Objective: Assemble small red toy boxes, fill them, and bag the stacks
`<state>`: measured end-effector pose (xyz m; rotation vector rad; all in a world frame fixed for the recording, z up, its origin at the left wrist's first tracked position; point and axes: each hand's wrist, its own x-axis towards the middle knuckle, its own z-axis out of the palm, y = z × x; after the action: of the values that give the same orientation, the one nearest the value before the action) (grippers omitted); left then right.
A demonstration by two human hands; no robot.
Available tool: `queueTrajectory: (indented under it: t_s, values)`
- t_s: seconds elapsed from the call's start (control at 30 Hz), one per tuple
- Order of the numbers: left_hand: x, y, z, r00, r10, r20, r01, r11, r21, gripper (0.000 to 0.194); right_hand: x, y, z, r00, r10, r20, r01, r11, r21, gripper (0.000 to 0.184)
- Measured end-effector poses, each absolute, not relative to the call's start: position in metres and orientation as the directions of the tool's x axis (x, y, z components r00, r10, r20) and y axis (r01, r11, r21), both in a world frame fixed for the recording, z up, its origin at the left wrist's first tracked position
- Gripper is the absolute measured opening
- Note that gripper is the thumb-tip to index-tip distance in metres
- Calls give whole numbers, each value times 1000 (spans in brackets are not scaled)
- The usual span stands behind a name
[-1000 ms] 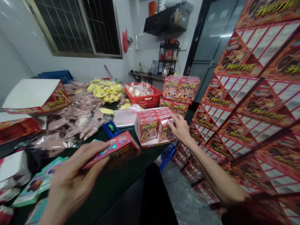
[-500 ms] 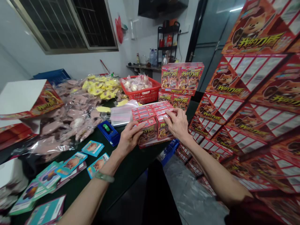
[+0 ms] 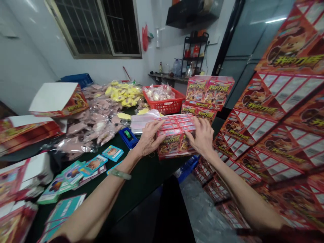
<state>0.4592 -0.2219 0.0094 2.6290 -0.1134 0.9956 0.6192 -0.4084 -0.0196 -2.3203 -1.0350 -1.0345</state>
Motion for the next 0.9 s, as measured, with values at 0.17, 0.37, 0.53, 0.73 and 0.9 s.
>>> queueTrajectory:
  t_s: [0.17, 0.37, 0.53, 0.73, 0.9]
  values:
    - [329, -233, 22, 724, 240, 647, 79, -960, 268, 33, 541, -400, 4, 237, 368, 899, 950, -279, -136, 55]
    - [134, -223, -24, 310, 690, 654, 762, -592, 263, 20, 395, -302, 0, 5, 620, 784, 832, 433, -348, 9]
    - [46, -221, -65, 208, 881, 426, 947, -291, 139, 32, 258, -188, -13, -405, 824, 396, 715, 555, -424, 24]
    - [44, -227, -86, 183, 873, 453, 929, -303, 210, 37, 161, -152, -48, -410, 873, 266, 824, 479, -303, 25]
    - [41, -229, -90, -27, 801, 598, 900, -240, 363, 76, 155, -144, -32, -333, 892, 304, 852, 423, -308, 31]
